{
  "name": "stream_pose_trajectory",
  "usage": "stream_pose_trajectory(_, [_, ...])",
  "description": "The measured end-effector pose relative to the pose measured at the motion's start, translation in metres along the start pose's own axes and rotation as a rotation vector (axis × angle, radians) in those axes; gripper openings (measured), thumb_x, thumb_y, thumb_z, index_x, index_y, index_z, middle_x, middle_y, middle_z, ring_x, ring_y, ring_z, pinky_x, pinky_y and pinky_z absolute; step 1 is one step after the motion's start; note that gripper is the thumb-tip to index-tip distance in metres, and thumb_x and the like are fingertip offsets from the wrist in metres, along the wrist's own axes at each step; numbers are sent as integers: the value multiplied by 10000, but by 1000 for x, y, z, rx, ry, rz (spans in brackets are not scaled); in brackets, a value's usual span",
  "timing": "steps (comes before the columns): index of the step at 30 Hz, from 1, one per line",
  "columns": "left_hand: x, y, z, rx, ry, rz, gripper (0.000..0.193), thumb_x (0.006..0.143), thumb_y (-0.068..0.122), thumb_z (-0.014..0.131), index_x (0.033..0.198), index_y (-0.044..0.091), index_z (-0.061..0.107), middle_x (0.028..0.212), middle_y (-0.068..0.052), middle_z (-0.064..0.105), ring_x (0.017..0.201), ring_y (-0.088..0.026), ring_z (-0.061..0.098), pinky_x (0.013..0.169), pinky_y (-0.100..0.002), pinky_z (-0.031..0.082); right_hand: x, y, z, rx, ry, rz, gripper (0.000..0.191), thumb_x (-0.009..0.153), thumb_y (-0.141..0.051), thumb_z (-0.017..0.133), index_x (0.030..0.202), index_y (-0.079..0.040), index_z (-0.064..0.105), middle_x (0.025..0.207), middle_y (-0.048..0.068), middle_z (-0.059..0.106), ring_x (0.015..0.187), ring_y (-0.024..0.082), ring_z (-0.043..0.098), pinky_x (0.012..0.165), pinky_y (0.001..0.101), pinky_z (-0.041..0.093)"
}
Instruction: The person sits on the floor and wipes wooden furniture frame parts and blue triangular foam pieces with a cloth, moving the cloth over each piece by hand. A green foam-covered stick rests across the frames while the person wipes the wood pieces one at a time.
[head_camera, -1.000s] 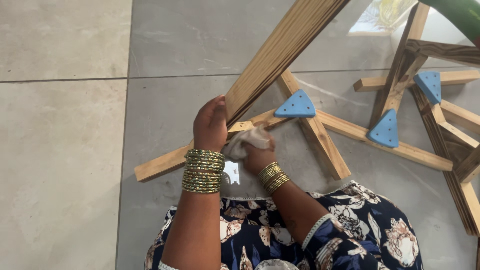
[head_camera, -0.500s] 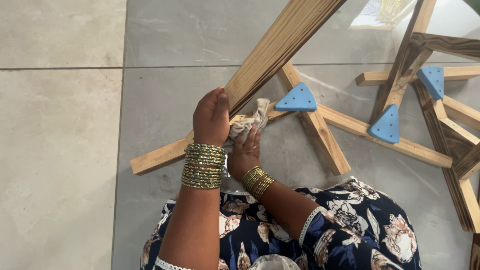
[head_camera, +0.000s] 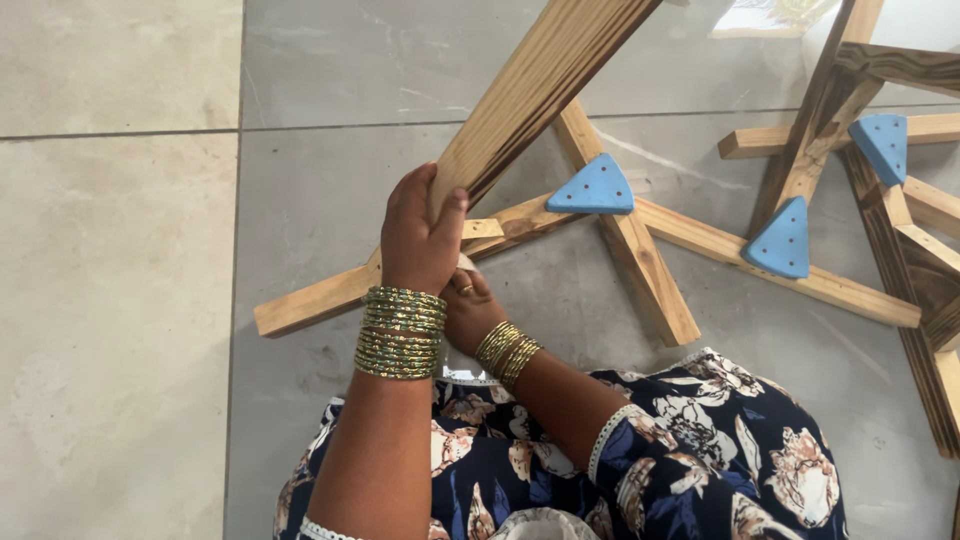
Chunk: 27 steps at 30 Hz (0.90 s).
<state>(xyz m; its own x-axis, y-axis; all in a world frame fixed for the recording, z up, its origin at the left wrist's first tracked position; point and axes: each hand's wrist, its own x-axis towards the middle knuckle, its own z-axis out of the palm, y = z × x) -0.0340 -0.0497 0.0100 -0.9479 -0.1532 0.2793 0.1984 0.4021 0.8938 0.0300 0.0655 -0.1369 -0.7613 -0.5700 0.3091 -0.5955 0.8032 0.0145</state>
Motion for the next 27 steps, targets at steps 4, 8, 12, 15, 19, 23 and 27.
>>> stream_pose_trajectory(4, [-2, 1, 0, 49, -6, 63, 593, 916, 270, 770, 1370, -33, 537, 1379, -221, 580, 1282, -377, 577, 1080, -439, 480, 2, 39, -30, -37, -75, 207, 281, 800, -231, 695, 1081, -219, 694, 1246, 16, 628, 1293, 295, 491, 1034, 493, 318])
stream_pose_trajectory(8, [-3, 2, 1, 24, 2, 42, 577, 917, 248, 765, 1371, -25, 536, 1379, -217, 577, 1272, -364, 588, 1076, -436, 495, -4, 65, -51, 40, 103, 377, 368, 724, -144, 672, 1088, -199, 686, 1260, -10, 645, 1300, 272, 511, 1062, 471, 333])
stream_pose_trajectory(12, [-1, 2, 0, 7, -13, 61, 576, 914, 226, 760, 1370, -31, 520, 1364, -218, 576, 1260, -373, 589, 1064, -442, 501, -6, 67, -53, 131, 153, 423, 396, 710, -137, 672, 1104, -171, 682, 1274, 41, 638, 1311, 290, 497, 1099, 479, 333])
stream_pose_trajectory(15, [-1, 5, 2, 23, 5, 74, 598, 902, 219, 771, 1377, -32, 507, 1369, -234, 563, 1267, -394, 578, 1064, -453, 499, -7, 54, -40, 242, 143, 358, 448, 743, -154, 670, 1191, -145, 676, 1295, 69, 628, 1317, 279, 495, 1121, 494, 321])
stream_pose_trajectory(19, [-4, 12, 8, 45, 10, 20, 667, 860, 225, 779, 1385, -46, 467, 1379, -263, 524, 1253, -414, 570, 1042, -460, 502, -1, 10, -6, 212, 111, 147, 576, 802, -292, 655, 1342, -92, 646, 1389, 149, 592, 1350, 345, 469, 1124, 532, 268])
stream_pose_trajectory(23, [-5, 15, 6, 74, 19, 75, 676, 863, 216, 790, 1386, -60, 462, 1397, -275, 514, 1277, -436, 554, 1075, -472, 490, 5, 10, 6, 164, 23, 70, 529, 857, -377, 618, 1338, -161, 655, 1423, 91, 562, 1394, 343, 448, 1153, 539, 243])
stream_pose_trajectory(27, [-4, 14, 6, 71, 29, 84, 672, 864, 206, 781, 1393, -58, 460, 1386, -267, 522, 1273, -430, 559, 1074, -470, 488, 7, 37, -12, 181, -178, 265, 386, 895, -262, 618, 1271, -218, 691, 1387, 49, 601, 1360, 306, 475, 1151, 502, 280])
